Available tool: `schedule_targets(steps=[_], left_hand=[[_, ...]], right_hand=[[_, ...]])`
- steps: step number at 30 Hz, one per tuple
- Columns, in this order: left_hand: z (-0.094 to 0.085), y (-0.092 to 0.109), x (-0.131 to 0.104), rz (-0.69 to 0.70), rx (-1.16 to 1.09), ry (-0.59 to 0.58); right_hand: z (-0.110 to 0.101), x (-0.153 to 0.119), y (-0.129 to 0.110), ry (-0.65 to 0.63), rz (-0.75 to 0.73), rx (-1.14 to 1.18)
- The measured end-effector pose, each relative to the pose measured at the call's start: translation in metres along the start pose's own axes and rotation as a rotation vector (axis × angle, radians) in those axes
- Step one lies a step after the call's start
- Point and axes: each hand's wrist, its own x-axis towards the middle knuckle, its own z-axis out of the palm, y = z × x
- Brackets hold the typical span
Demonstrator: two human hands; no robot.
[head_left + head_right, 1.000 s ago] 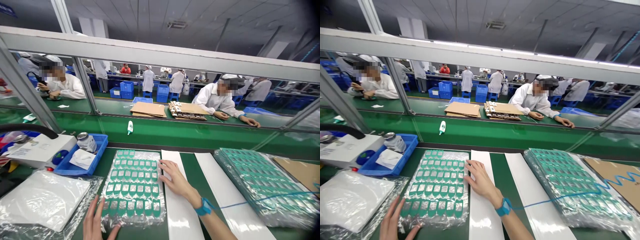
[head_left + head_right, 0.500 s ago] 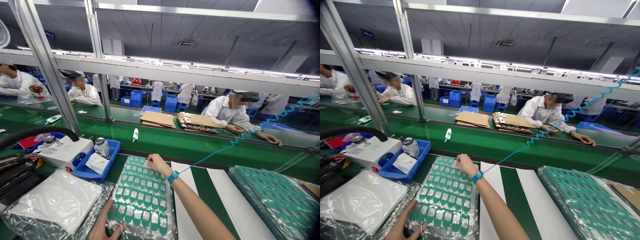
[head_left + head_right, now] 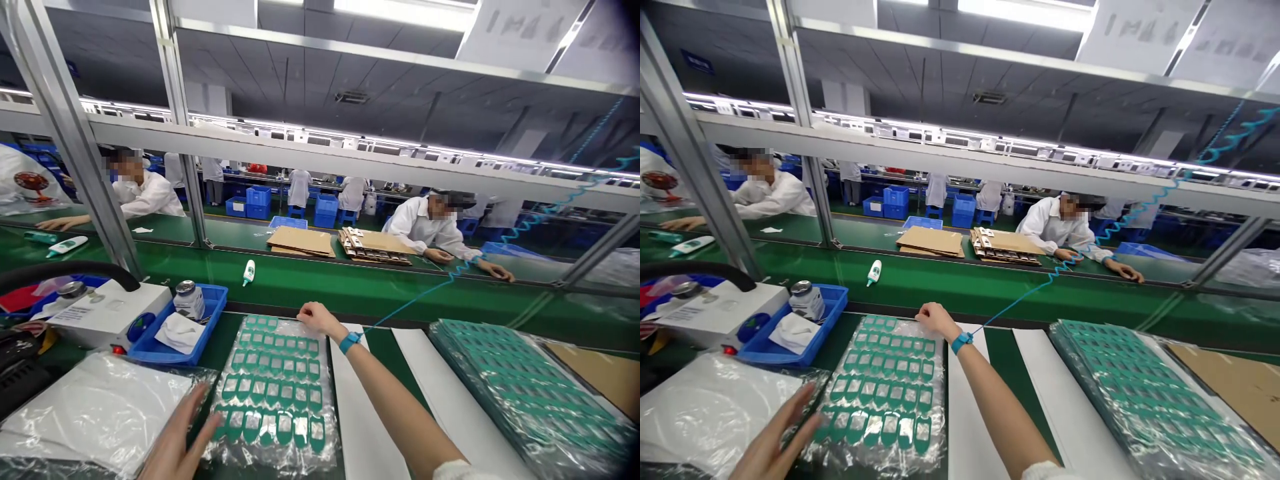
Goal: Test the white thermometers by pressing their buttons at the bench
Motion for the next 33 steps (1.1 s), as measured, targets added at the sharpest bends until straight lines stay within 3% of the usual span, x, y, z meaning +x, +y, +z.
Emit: schedule_targets(steps=[3, 7, 10, 17, 23, 27, 30, 33], left_hand=[[0.002, 0.022, 0.053, -0.033, -0.168, -0.055], [0.023, 0.038, 0.135, -0.097, -0.225, -0.048], [0.039, 0.036, 0.165, -0.159, -0.292, -0.137], [0.04, 0.028, 0.157, -0.18, -0.583, -0.22], [0.046, 0.017, 0.163, -0.306, -0.634, -0.151], [0.056, 0.018, 0.17, -0.39, -0.618, -0.107], [0.055, 0.023, 0.171, -0.409, -0.656, -0.169], [0.048, 0.03, 0.171, -0.421, -0.695, -0.28]], right_hand=[[0.0, -0.002, 0.004, -0.056, 0.028, -0.042], [0.008, 0.006, 0.001, -0.138, 0.057, -0.067], [0.007, 0.012, 0.001, -0.192, 0.065, -0.06], [-0.006, 0.01, 0.002, -0.292, -0.064, 0.089], [0.008, 0.006, -0.007, -0.216, -0.144, 0.264], [0.015, 0.012, -0.001, -0.215, -0.121, 0.206], [0.012, 0.017, 0.005, -0.247, -0.121, 0.104], [0.006, 0.021, 0.001, -0.279, -0.223, 0.119]])
